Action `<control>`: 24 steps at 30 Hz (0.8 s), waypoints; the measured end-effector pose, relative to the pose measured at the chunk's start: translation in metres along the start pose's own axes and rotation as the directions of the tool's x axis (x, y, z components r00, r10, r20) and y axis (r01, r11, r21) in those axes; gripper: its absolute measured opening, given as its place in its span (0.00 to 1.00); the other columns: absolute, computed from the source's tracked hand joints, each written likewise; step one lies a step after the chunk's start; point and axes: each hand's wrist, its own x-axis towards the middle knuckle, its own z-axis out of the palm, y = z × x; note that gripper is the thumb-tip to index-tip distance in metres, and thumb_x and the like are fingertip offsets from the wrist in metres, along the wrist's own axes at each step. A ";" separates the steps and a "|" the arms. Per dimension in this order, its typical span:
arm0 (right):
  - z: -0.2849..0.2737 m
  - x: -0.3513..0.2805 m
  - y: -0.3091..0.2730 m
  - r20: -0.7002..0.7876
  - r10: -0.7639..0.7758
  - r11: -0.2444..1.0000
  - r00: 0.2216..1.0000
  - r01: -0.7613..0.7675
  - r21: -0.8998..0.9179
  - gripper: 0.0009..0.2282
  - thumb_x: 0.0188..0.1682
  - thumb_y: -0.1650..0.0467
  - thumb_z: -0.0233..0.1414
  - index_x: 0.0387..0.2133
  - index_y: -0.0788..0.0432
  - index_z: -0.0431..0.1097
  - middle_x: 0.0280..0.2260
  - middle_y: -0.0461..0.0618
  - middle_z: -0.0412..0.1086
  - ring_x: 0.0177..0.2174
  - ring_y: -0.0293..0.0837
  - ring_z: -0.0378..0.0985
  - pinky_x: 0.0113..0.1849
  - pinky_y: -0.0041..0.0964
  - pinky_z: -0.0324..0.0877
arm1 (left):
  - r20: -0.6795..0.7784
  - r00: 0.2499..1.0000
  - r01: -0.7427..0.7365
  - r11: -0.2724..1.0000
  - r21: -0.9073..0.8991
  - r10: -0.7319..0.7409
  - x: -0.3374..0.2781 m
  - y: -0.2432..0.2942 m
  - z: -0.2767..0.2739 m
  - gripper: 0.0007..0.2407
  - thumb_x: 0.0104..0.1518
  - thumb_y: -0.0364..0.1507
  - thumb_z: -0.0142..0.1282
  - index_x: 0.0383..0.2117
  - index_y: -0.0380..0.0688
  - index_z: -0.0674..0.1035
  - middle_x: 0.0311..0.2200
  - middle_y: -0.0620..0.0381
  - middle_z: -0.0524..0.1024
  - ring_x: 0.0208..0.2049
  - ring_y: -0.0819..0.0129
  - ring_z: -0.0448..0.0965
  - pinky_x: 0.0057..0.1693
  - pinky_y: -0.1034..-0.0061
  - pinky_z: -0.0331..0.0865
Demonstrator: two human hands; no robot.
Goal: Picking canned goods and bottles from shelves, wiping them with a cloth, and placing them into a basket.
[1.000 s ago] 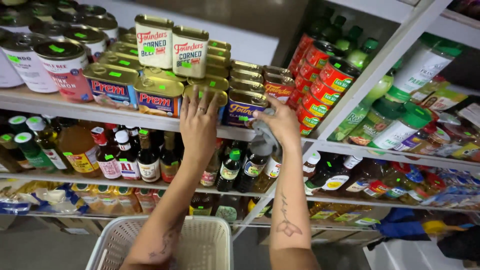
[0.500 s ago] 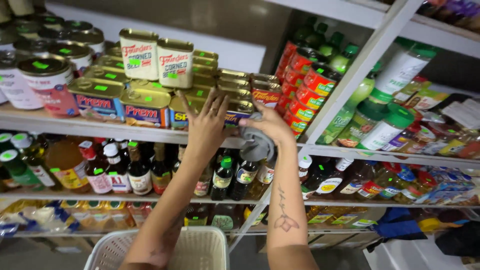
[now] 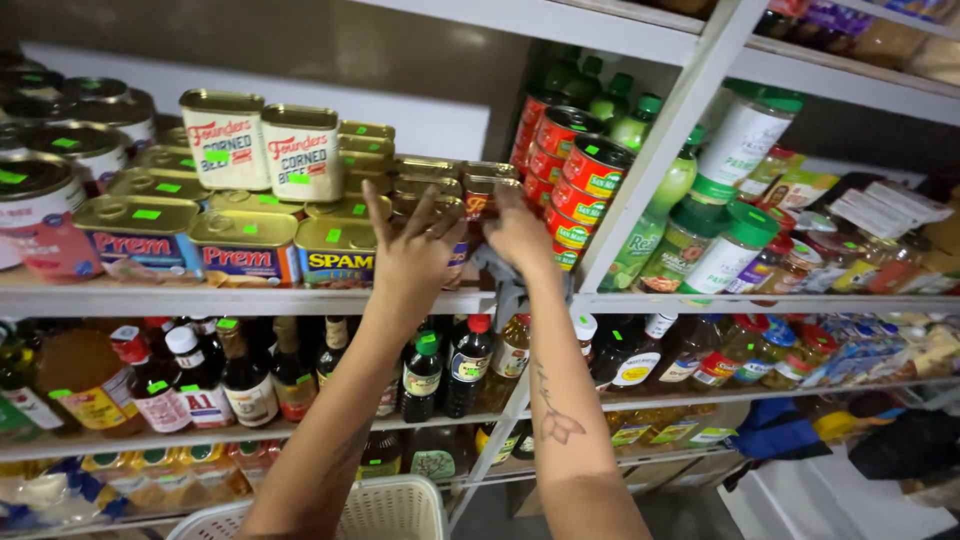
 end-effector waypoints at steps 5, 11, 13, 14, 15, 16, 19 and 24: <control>-0.014 -0.026 -0.013 0.006 0.021 1.000 1.000 -0.021 0.019 0.33 0.49 0.65 0.50 0.70 0.43 0.47 0.72 0.44 0.41 0.52 0.75 0.70 0.57 0.67 0.65 | 0.184 0.983 0.025 1.000 -0.019 -0.021 0.002 -0.004 -0.017 0.15 0.52 0.38 0.64 0.47 0.66 0.83 0.49 0.70 0.83 0.65 0.66 0.70 0.67 0.21 0.23; 0.013 0.000 0.009 -0.016 0.031 0.998 0.999 -0.032 -0.059 0.35 0.47 0.67 0.49 0.71 0.43 0.43 0.71 0.42 0.39 0.50 0.74 0.72 0.54 0.68 0.68 | 0.225 0.974 0.058 0.990 -0.127 -0.028 0.031 0.017 0.006 0.20 0.61 0.41 0.51 0.57 0.50 0.77 0.56 0.55 0.78 0.66 0.56 0.67 0.66 0.24 0.21; 0.004 -0.017 -0.006 -0.058 0.025 0.997 0.998 -0.029 -0.068 0.30 0.51 0.65 0.47 0.69 0.45 0.47 0.71 0.41 0.38 0.47 0.74 0.75 0.52 0.66 0.70 | 0.338 0.941 0.088 0.984 -0.155 -0.031 0.047 0.023 0.002 0.19 0.64 0.41 0.45 0.58 0.50 0.77 0.58 0.55 0.76 0.69 0.55 0.63 0.66 0.25 0.16; 0.006 -0.023 -0.007 -0.103 0.027 0.991 0.994 -0.040 -0.127 0.32 0.47 0.68 0.51 0.68 0.45 0.49 0.71 0.47 0.38 0.45 0.73 0.76 0.50 0.65 0.73 | 0.345 0.938 0.085 0.986 -0.140 -0.032 0.051 0.025 0.005 0.18 0.63 0.36 0.47 0.59 0.49 0.76 0.58 0.54 0.76 0.68 0.53 0.63 0.65 0.25 0.14; 0.008 -0.029 -0.008 -0.148 0.026 0.981 0.989 -0.054 -0.185 0.34 0.44 0.71 0.56 0.66 0.46 0.51 0.70 0.52 0.38 0.44 0.71 0.77 0.47 0.64 0.76 | 0.353 0.935 0.082 0.989 -0.125 -0.033 0.056 0.027 0.008 0.18 0.62 0.30 0.49 0.59 0.48 0.75 0.58 0.53 0.76 0.68 0.51 0.64 0.64 0.24 0.12; 0.003 -0.036 -0.014 -0.146 0.030 0.981 0.989 -0.057 -0.184 0.34 0.44 0.71 0.56 0.66 0.46 0.51 0.70 0.52 0.38 0.44 0.71 0.77 0.47 0.64 0.76 | 0.355 0.934 0.081 0.989 -0.127 -0.031 0.056 0.030 0.016 0.18 0.62 0.30 0.49 0.59 0.48 0.75 0.58 0.53 0.76 0.68 0.51 0.64 0.64 0.24 0.12; 0.000 -0.040 -0.019 -0.152 0.075 0.984 0.986 -0.098 -0.149 0.38 0.44 0.77 0.53 0.69 0.48 0.42 0.72 0.49 0.32 0.46 0.70 0.77 0.51 0.63 0.73 | 0.354 0.933 0.096 0.993 -0.071 -0.065 0.057 0.041 0.038 0.16 0.60 0.26 0.48 0.55 0.48 0.79 0.55 0.53 0.79 0.67 0.51 0.64 0.65 0.22 0.16; 0.050 0.002 0.027 -0.337 0.017 0.970 0.941 -0.097 -0.222 0.30 0.41 0.74 0.54 0.60 0.45 0.55 0.63 0.43 0.55 0.36 0.69 0.81 0.43 0.63 0.77 | -0.168 0.985 0.017 0.993 -0.118 -0.037 0.043 0.045 0.073 0.09 0.51 0.27 0.59 0.37 0.55 0.86 0.36 0.58 0.84 0.54 0.54 0.78 0.66 0.21 0.31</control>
